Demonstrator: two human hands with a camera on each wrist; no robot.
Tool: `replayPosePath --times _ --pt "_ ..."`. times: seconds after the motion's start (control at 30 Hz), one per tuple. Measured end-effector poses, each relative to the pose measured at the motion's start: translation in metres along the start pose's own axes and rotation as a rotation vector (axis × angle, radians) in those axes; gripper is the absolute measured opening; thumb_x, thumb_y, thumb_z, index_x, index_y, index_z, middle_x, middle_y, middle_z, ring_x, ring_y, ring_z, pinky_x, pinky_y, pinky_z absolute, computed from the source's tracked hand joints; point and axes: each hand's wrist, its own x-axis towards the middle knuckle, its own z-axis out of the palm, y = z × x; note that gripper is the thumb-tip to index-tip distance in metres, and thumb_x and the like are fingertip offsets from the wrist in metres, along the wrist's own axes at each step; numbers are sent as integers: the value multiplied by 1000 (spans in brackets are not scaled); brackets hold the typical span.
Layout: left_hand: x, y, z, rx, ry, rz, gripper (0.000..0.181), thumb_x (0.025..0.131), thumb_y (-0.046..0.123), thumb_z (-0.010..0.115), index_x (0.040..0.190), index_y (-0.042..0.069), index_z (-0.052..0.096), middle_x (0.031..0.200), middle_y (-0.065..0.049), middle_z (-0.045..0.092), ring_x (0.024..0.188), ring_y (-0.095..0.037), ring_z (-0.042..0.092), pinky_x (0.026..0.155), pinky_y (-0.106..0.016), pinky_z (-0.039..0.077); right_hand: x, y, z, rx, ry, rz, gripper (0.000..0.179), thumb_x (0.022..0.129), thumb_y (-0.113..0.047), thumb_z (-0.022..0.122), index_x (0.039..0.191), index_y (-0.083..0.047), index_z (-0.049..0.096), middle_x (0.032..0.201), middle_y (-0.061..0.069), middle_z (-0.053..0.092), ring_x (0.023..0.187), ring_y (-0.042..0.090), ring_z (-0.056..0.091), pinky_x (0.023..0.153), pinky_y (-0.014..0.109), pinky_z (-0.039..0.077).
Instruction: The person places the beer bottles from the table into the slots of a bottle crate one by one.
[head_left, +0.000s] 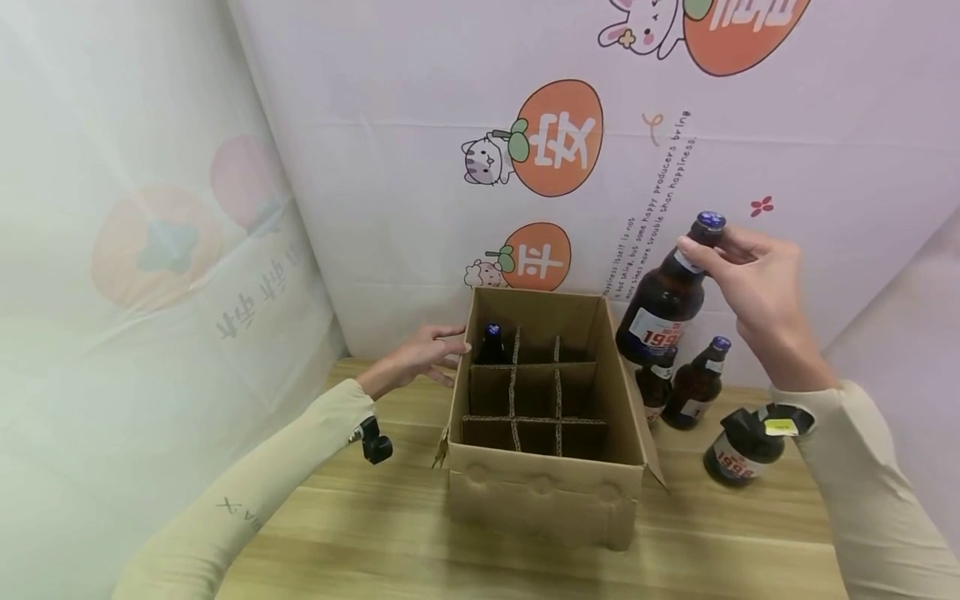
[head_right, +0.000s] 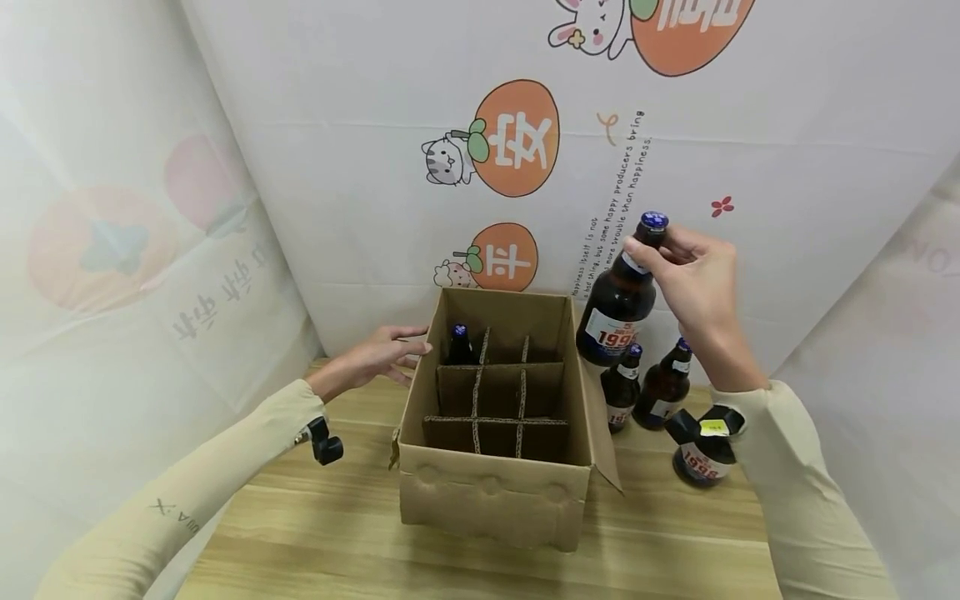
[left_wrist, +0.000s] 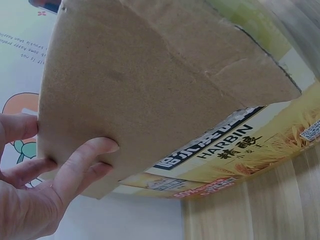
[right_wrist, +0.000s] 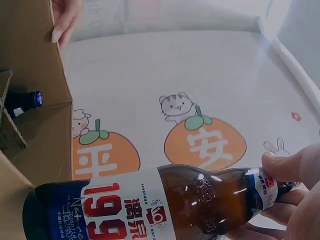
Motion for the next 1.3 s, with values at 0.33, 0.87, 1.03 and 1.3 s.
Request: replayPosePath --times 0.33,0.87,1.03,1.3 --pt "-1 2 0 -9 -5 -12 70 105 16 60 165 5 27 160 -27 43 139 -54 49 87 -46 68 -1 -8 20 -34 -47 -40 42 87 -25 88 126 -16 77 97 -22 79 103 0 70 93 9 54" --pt "-2 0 -3 -16 -1 -11 68 105 16 61 164 5 29 158 -28 46 138 -53 51 87 -46 68 1 -16 57 -157 -92 -110 37 90 -34 85 117 -9 80 92 -21 77 97 3 65 83 18 48" --pt "-1 1 -3 -15 2 -9 69 104 17 61 164 5 30 157 -27 46 137 -53 52 87 -46 68 2 -13 68 -130 -118 -103 36 91 -31 84 118 -7 79 87 -22 77 98 5 65 88 18 51" --pt "-3 3 -1 -17 -3 -13 69 105 17 61 164 6 28 158 -28 44 138 -53 51 87 -46 68 7 5 93 -149 -181 -113 40 92 -29 83 119 0 77 91 -15 80 93 2 71 85 15 56"
